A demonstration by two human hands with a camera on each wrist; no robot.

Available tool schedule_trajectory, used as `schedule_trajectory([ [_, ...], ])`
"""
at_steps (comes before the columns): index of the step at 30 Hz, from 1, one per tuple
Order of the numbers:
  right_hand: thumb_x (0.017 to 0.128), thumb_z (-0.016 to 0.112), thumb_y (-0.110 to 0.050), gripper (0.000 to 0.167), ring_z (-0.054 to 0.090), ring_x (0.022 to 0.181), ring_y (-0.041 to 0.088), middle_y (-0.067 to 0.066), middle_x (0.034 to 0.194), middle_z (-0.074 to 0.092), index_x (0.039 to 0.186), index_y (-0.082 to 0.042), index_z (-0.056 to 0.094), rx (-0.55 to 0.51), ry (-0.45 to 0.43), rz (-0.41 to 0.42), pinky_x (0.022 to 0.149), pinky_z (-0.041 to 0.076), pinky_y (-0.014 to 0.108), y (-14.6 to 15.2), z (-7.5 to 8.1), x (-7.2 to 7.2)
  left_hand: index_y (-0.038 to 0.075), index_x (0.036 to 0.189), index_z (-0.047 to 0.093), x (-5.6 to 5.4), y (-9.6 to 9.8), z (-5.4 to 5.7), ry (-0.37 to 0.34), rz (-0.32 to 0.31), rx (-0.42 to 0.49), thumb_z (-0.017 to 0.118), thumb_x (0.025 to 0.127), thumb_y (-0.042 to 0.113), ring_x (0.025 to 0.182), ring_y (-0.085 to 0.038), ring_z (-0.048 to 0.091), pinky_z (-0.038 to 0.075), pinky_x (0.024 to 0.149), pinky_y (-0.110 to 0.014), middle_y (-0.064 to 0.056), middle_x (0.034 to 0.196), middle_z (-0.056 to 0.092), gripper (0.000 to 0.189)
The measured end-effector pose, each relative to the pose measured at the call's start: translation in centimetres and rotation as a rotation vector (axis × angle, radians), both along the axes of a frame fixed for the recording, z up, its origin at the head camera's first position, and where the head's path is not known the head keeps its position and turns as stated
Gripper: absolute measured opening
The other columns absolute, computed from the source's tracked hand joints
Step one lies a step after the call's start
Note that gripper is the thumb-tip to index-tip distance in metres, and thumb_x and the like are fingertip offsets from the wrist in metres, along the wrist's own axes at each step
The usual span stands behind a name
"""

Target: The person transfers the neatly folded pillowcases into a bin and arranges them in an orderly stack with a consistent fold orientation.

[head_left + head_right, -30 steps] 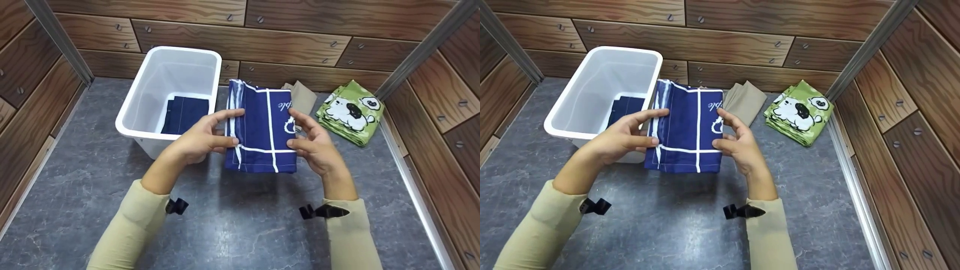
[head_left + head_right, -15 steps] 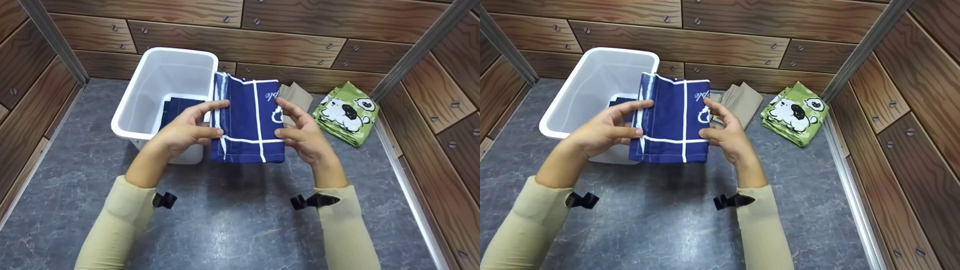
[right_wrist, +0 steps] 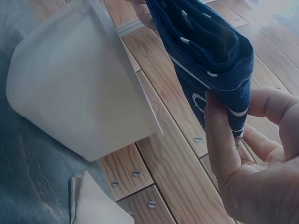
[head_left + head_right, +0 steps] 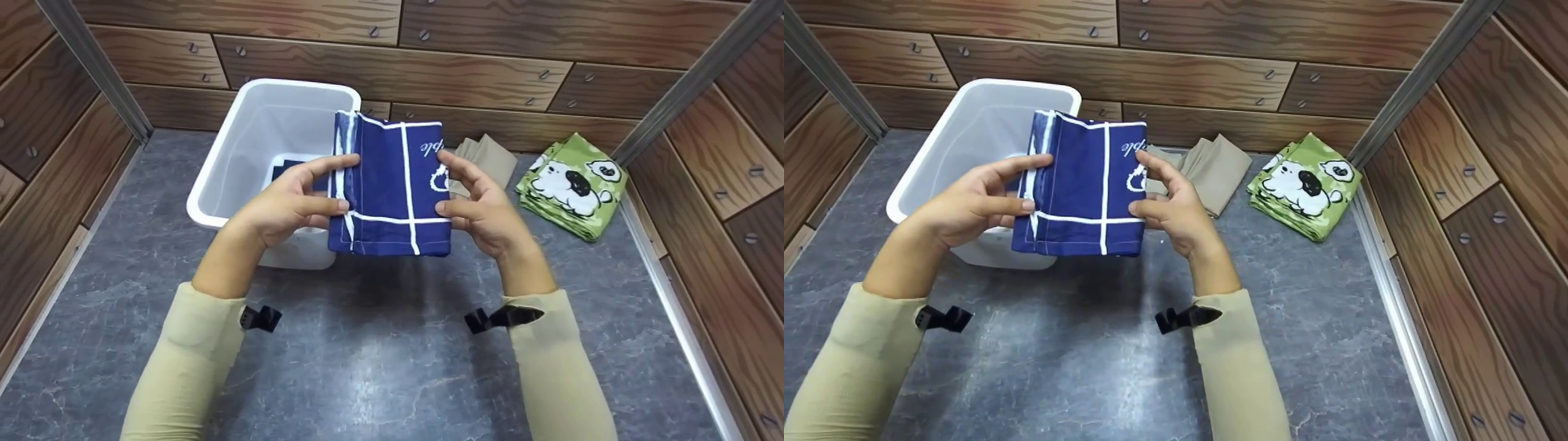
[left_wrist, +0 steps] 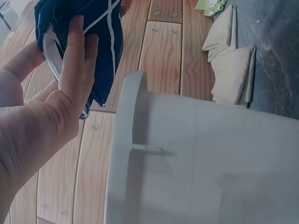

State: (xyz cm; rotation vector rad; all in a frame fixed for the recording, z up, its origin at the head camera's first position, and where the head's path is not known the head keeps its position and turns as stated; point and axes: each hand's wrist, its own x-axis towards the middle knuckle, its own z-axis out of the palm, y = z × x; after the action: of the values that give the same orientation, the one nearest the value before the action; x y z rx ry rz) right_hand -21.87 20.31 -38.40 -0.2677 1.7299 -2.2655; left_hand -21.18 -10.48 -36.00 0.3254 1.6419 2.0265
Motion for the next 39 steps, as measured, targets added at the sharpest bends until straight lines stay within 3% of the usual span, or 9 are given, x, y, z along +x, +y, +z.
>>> schedule_trajectory([
  [28, 0.079, 0.059, 0.02, 0.081, 0.066, 0.102, 0.031, 0.013, 0.135, 0.042, 0.151, -0.013, 0.04, 0.07, 0.002, 0.039, 0.08, 0.061, 0.044, -4.1, 1.4, -3.2, 0.014, 0.153, 0.038, -2.1, -3.8, 0.4, -0.016, 0.046, -0.027, 0.062, 0.09, -0.011, 0.111, -0.027, 0.064, 0.059, 0.087, -0.048, -0.018, 0.134, 0.049, 0.072],
  [34, 0.079, 0.06, 0.02, 0.081, 0.067, 0.098, 0.029, 0.013, 0.135, 0.043, 0.15, -0.014, 0.043, 0.089, -0.01, 0.041, 0.08, 0.061, 0.044, -5.3, 1.3, -3.8, 0.014, 0.152, 0.04, -2.4, -4.9, 0.3, -0.021, 0.084, -0.024, 0.063, 0.089, -0.011, 0.104, -0.026, 0.068, 0.06, 0.083, -0.047, -0.016, 0.129, 0.054, 0.071],
  [39, 0.079, 0.061, 0.019, 0.081, 0.067, 0.095, 0.026, 0.013, 0.135, 0.044, 0.15, -0.015, 0.044, 0.102, -0.01, 0.038, 0.078, 0.061, 0.042, -6.2, 1.2, -4.3, 0.012, 0.153, 0.037, -2.8, -5.8, 0.2, -0.024, 0.073, -0.025, 0.063, 0.09, -0.01, 0.102, -0.025, 0.068, 0.06, 0.083, -0.046, -0.016, 0.132, 0.05, 0.072],
])
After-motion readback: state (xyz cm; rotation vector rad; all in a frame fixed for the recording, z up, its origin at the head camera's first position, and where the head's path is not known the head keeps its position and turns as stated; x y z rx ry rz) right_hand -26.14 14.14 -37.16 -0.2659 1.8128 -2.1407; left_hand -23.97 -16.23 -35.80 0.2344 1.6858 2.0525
